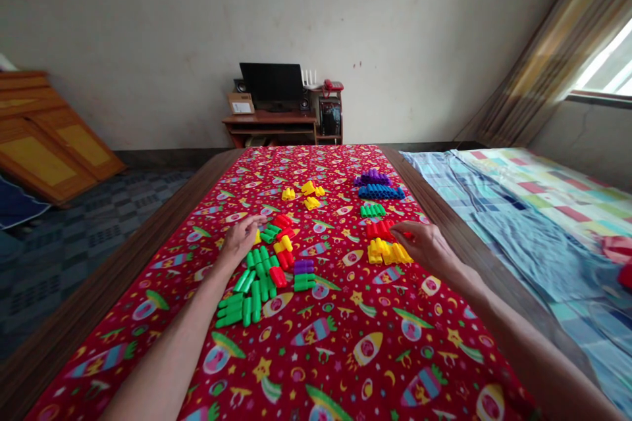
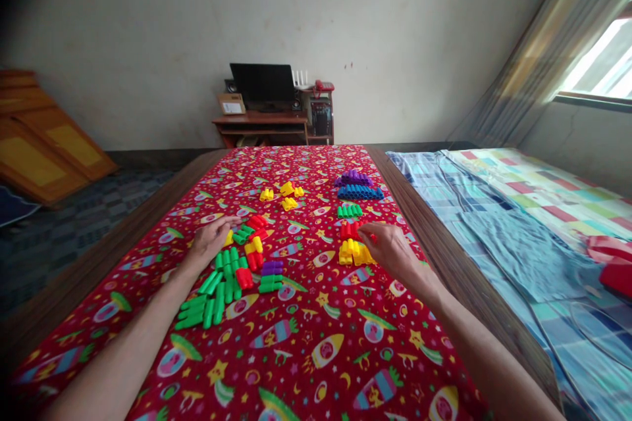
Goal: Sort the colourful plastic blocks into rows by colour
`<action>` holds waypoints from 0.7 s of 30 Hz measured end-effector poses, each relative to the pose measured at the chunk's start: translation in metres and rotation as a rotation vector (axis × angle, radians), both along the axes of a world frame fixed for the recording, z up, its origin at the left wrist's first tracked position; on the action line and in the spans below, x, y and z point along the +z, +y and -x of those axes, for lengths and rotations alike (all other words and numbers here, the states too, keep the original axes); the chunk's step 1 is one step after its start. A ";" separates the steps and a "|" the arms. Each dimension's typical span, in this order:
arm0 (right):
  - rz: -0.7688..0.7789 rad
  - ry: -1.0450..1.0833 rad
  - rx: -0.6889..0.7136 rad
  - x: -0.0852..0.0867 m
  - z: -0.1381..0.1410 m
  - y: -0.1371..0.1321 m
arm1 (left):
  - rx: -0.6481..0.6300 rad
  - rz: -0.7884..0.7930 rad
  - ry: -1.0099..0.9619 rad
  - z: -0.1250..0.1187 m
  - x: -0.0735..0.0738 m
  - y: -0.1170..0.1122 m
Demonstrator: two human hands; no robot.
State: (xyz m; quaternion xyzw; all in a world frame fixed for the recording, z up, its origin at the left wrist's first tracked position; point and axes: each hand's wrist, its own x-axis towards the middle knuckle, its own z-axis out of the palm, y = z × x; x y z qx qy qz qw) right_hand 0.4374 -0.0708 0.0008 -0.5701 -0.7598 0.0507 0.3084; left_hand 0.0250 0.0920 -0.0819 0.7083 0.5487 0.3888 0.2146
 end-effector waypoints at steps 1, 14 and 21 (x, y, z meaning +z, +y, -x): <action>-0.004 0.006 0.063 0.003 0.013 0.003 | 0.001 -0.005 0.010 -0.001 0.001 -0.001; 0.047 -0.508 0.558 -0.026 0.203 0.089 | 0.011 0.000 0.042 -0.005 0.012 -0.009; 0.031 -0.344 0.481 -0.046 0.190 0.087 | 0.005 -0.004 0.018 -0.005 0.008 -0.006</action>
